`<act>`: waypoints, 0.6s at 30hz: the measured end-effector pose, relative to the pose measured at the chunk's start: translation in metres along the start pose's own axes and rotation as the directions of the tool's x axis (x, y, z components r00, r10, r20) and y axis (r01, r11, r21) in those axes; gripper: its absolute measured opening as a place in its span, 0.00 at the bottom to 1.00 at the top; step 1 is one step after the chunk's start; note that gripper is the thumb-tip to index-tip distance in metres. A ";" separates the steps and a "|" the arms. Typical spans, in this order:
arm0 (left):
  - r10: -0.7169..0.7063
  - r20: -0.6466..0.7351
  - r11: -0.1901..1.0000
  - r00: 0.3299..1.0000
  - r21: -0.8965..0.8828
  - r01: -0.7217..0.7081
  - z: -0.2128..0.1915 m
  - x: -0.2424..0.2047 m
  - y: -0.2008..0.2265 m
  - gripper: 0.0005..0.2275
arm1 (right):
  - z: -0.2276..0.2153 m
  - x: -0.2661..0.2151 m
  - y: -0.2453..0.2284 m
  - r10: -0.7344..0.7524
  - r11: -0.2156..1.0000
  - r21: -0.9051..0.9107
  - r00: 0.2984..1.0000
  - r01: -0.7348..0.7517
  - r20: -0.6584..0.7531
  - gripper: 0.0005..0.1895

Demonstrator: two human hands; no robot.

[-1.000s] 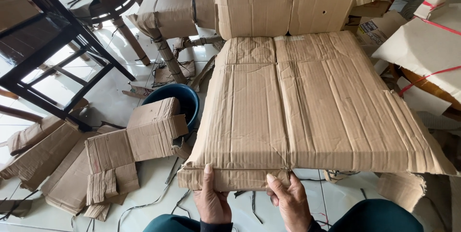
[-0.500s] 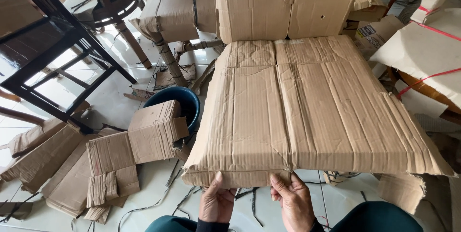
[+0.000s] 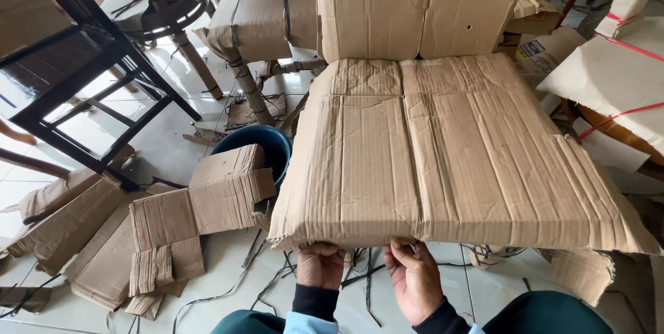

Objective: Wrapping a wooden chair in cardboard and securing it with plastic straps.

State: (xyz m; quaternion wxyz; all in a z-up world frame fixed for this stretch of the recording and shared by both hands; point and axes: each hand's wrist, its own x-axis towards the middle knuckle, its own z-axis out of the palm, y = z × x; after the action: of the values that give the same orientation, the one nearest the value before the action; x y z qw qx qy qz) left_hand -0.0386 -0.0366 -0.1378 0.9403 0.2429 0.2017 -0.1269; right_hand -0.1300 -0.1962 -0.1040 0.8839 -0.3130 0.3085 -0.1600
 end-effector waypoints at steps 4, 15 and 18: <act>0.028 0.038 0.998 0.999 0.061 -0.030 0.005 0.011 -0.005 0.23 | -0.003 0.011 0.004 0.185 0.955 0.224 0.981 -0.195 0.063 0.07; -0.025 -0.217 0.968 0.976 0.237 0.078 0.071 -0.069 -0.030 0.13 | -0.002 0.003 0.007 0.192 0.927 0.320 0.980 -0.196 0.043 0.08; -0.143 -0.201 0.969 0.969 0.172 0.178 0.060 -0.052 -0.038 0.06 | -0.008 -0.020 -0.023 0.230 0.964 0.113 0.969 -0.240 0.091 0.08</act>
State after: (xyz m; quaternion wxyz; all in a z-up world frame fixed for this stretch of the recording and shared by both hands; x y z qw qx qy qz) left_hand -0.0781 -0.0921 -0.0823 0.8766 0.3245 0.2951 -0.1982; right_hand -0.1521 -0.2080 -0.0850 0.9254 -0.2249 0.2988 -0.0606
